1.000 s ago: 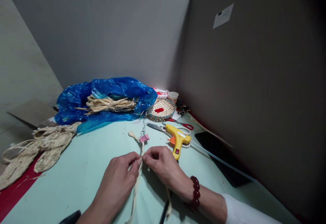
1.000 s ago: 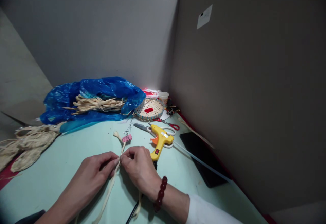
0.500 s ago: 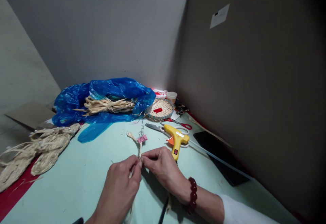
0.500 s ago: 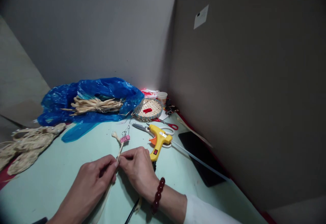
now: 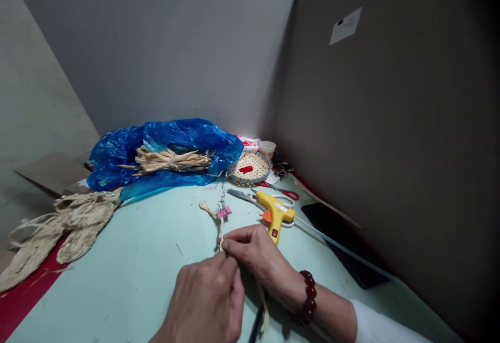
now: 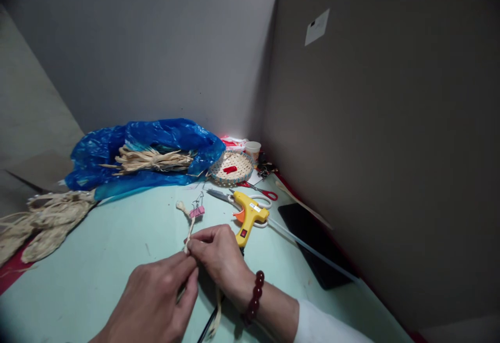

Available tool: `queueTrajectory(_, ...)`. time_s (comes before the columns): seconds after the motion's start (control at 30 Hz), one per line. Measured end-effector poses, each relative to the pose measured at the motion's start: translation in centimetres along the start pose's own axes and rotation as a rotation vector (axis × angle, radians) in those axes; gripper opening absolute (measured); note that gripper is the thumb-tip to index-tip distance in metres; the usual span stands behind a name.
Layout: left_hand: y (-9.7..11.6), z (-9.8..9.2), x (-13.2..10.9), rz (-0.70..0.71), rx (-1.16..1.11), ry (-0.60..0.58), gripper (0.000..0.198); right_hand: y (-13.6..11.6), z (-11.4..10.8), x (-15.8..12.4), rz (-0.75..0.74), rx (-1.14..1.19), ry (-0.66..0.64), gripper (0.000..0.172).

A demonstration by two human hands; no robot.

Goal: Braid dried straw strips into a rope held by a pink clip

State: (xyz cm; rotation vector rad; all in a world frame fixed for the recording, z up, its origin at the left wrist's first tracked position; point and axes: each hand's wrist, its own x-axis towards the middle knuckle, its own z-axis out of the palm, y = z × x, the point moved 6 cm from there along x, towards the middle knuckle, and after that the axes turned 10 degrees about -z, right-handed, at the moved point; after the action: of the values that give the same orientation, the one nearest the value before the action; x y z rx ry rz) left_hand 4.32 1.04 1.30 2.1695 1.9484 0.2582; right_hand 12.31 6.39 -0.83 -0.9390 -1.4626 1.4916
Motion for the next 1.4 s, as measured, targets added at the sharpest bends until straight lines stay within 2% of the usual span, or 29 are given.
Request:
queueTrajectory(0.1, -2.2, -2.4, 0.6, -0.121, -0.193, 0.21, 0.027, 0.0, -0.1, -0.2, 0.029, 0.016, 0.012, 0.016)
queueTrajectory(0.13, -3.3, -2.9, 1.0, -0.19, -0.293, 0.241, 0.026, 0.1, -0.1, -0.2, 0.041, 0.024, 0.012, 0.016)
queueTrajectory(0.17, -4.5, -2.8, 1.4, -0.285, -0.429, 0.212, 0.023, 0.2, -0.1, -0.3, 0.052, 0.033, 0.01, 0.017)
queueTrajectory(0.2, -5.4, -2.3, 1.8, -0.363, -0.616, 0.136, 0.02, 0.3, -0.1, -0.4, 0.058, 0.041, 0.008, 0.017)
queueTrajectory(0.27, -5.4, -0.1, 2.6, -0.4, -1.006, -0.186, 0.025, 0.4, 0.1, -0.4, 0.056, 0.066, -0.014, 0.018)
queueTrajectory(0.33, -4.8, 1.4, 3.0, -0.392, -1.209, -0.388, 0.031, 0.3, 0.3, -0.4, 0.034, 0.093, -0.051, 0.019)
queueTrajectory(0.37, -4.6, 1.8, 3.0, -0.392, -1.281, -0.438, 0.032, 0.3, 0.3, -0.3, 0.023, 0.099, -0.062, 0.019)
queueTrajectory(0.47, -4.4, 2.5, 3.2, -0.422, -1.407, -0.463, 0.032, 0.3, 0.1, -0.2, 0.021, 0.064, -0.052, 0.018)
queueTrajectory(0.57, -4.5, 2.4, 3.3, -0.435, -1.389, -0.452, 0.033, 0.4, -0.1, -0.1, 0.011, 0.015, -0.052, 0.019)
queueTrajectory(0.67, -4.7, 2.2, 3.3, -0.422, -1.349, -0.417, 0.033, -0.2, -0.2, -0.1, -0.091, -0.108, -0.086, 0.021)
queueTrajectory(0.8, -5.2, 2.4, 3.3, -0.406, -1.202, -0.325, 0.032, -2.0, 0.1, -0.7, -0.284, -0.542, -0.142, 0.024)
queueTrajectory(0.9, -5.5, 2.4, 3.2, -0.382, -1.034, -0.255, 0.024, -2.7, 0.2, -1.3, -0.338, -0.843, -0.137, 0.024)
queueTrajectory(1.0, -5.7, 1.9, 3.3, -0.338, -0.888, -0.175, 0.021, -2.9, 0.3, -1.8, -0.361, -1.015, -0.108, 0.02)
queueTrajectory(1.17, -5.5, 1.1, 3.5, -0.316, -0.826, -0.113, 0.025, -3.3, 0.6, -2.4, -0.451, -1.144, -0.092, 0.016)
queueTrajectory(1.4, -4.8, 1.5, 2.9, -0.33, -0.947, -0.223, 0.019, -2.8, 2.0, -3.4, -0.507, -1.152, -0.153, 0.017)
